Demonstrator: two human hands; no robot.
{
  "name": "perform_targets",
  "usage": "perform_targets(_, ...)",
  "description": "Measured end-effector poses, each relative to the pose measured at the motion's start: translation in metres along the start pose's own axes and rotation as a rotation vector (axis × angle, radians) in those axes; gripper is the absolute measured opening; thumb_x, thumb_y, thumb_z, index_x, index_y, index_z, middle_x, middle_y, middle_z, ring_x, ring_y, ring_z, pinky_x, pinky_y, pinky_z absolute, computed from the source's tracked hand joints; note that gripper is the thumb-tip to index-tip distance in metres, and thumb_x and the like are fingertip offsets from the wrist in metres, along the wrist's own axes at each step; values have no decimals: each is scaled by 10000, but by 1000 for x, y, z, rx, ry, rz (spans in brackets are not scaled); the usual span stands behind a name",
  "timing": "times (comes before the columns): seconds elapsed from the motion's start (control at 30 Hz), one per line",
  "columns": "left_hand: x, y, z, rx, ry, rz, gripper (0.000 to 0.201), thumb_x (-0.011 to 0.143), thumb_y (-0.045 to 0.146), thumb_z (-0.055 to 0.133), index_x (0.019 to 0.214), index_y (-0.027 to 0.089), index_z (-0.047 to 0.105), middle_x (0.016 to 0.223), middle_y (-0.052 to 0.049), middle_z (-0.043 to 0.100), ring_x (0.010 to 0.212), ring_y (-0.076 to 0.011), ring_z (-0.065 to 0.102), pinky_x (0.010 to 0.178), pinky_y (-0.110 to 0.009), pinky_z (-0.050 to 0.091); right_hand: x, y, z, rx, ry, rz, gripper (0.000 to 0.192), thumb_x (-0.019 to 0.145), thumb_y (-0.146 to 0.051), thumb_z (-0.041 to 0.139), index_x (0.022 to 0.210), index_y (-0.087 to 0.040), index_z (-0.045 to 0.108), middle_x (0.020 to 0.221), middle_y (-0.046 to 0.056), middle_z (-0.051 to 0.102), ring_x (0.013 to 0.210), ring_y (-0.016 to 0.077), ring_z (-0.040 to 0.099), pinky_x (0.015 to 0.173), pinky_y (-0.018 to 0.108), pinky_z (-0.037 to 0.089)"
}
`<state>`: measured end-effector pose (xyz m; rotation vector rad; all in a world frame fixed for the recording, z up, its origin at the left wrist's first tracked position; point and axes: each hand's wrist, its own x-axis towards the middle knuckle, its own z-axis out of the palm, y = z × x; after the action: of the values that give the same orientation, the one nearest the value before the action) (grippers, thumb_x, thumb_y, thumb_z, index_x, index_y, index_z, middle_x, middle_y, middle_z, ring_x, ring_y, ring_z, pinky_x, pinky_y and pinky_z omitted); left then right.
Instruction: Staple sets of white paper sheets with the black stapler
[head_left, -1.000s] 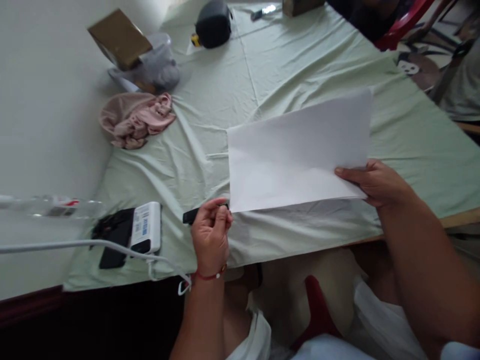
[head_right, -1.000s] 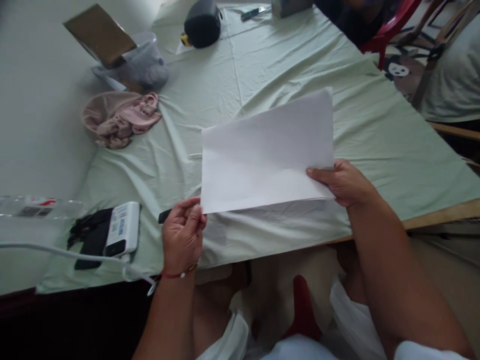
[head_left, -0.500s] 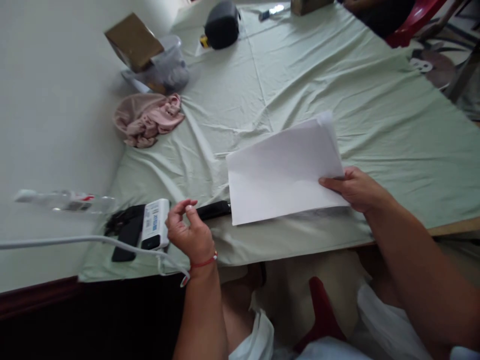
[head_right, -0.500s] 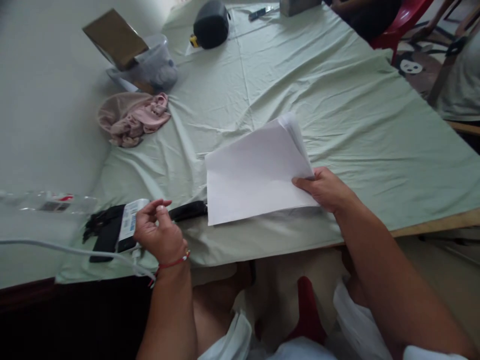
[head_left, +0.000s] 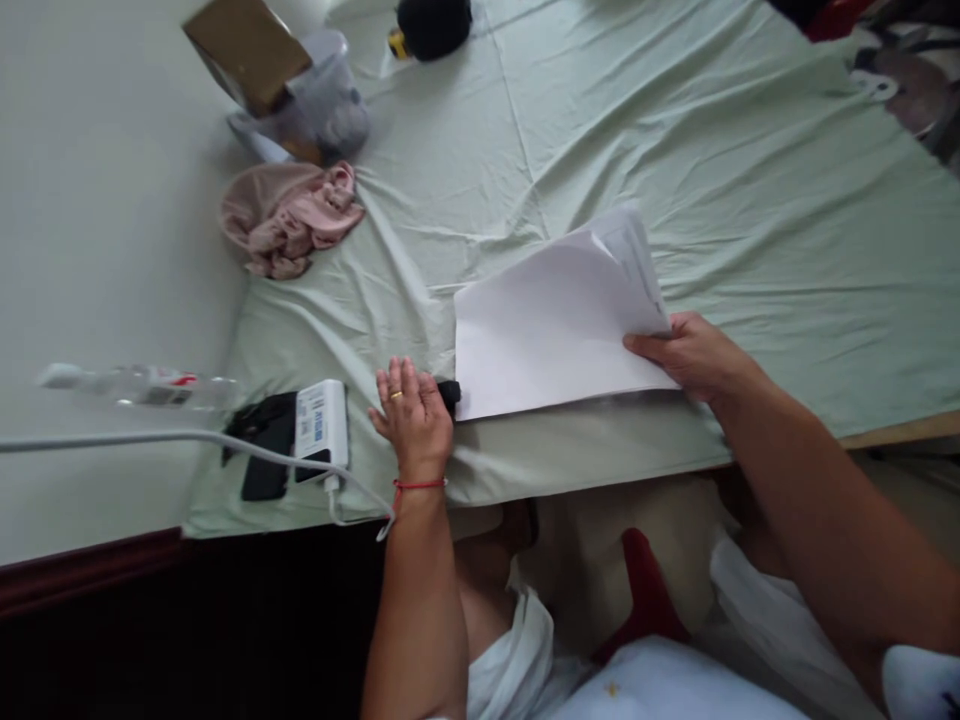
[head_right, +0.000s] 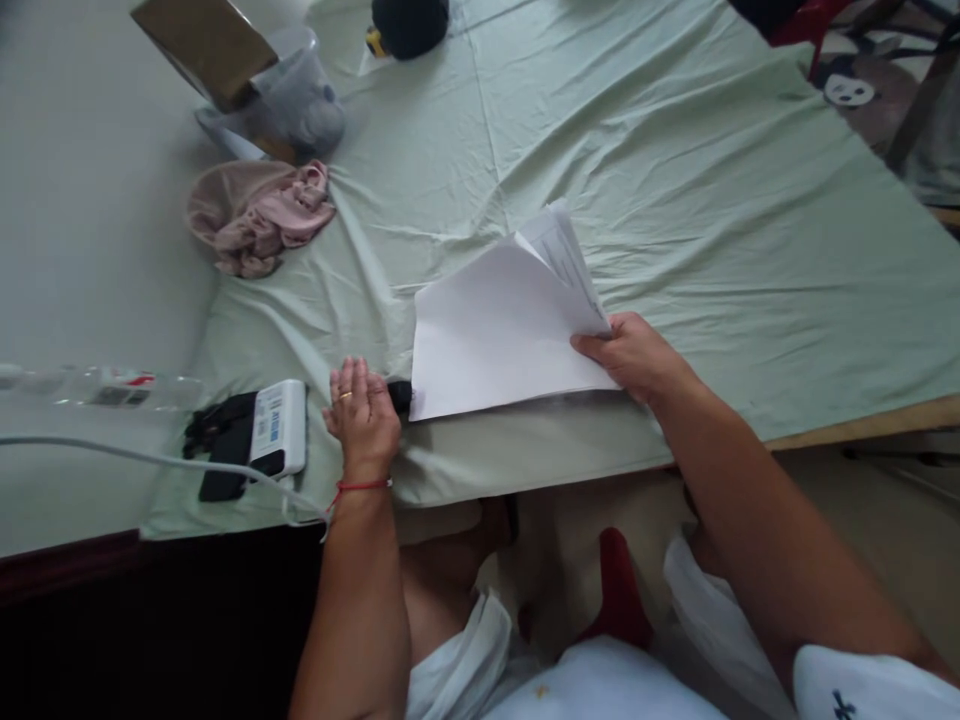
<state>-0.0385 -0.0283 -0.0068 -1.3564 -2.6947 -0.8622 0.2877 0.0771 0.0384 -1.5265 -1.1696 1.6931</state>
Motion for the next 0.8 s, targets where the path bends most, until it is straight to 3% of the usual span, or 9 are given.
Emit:
perform_targets(0.37,-1,9,-10,93,-90,-25,594,1063,315,433,1632,151,487,1760,-185,369,1671,-369,257,1328,-720,106,3,1,3,0,22,-31,141,769,-253,847,684,-248,734,713,16,715,615,161,597,554,272,489)
perform_targets(0.63,-9,22,-4,149,-64,76,534,1072,321,438,1573,178,558,1708,-197,462,1662,-397,269,1304,-765,52,5,2,8,-28,32,-75,169,788,-276,822,661,-234,719,676,-4,687,586,138,555,521,247,417)
perform_targets(0.8,-4,15,-1,73,63,47,443,1046,345,494,1409,153,663,1631,-236,539,1632,-408,325,1316,-720,126,4,3,8,-12,87,-107,162,796,-214,828,678,-224,717,698,1,691,597,128,549,552,251,441)
